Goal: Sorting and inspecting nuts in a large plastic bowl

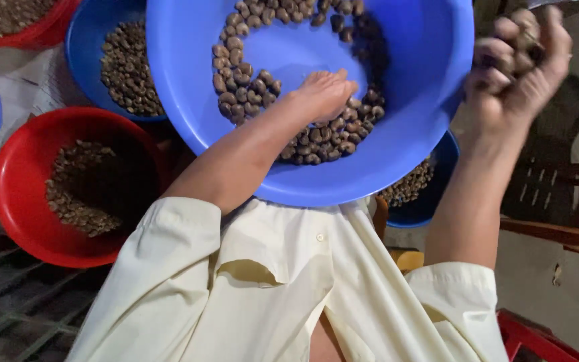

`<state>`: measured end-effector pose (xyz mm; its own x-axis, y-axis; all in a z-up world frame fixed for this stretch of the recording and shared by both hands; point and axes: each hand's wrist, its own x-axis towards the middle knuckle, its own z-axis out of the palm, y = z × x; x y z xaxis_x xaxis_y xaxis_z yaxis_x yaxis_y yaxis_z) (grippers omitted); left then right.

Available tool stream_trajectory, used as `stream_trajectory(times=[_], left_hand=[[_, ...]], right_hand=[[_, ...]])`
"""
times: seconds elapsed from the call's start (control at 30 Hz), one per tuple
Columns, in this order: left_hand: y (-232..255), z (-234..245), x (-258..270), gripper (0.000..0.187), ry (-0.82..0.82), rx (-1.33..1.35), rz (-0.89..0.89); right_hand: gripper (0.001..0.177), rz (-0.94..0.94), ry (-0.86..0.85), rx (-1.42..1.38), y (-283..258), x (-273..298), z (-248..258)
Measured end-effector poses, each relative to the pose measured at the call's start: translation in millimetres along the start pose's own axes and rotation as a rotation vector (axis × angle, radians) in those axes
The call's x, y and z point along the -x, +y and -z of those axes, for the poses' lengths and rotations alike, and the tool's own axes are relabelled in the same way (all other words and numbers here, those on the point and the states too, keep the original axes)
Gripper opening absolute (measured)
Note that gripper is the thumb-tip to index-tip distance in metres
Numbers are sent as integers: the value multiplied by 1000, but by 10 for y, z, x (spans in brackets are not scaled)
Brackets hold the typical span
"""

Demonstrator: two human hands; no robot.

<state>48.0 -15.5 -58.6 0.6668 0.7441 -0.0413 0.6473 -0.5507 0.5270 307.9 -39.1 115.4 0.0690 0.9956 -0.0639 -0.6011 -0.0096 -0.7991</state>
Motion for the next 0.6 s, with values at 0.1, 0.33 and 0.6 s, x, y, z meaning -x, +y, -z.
stream_trajectory(times=[0.1, 0.33, 0.6], left_hand=[[-122, -310, -85, 14, 124, -112, -57], [116, -54, -1, 17, 62, -182, -122], [181, 466, -70, 8, -68, 238, 145]], right_hand=[[24, 29, 185, 16, 53, 290, 576], [27, -206, 915, -190, 972, 923, 2015], [50, -276, 909, 764, 905, 1112, 2229]])
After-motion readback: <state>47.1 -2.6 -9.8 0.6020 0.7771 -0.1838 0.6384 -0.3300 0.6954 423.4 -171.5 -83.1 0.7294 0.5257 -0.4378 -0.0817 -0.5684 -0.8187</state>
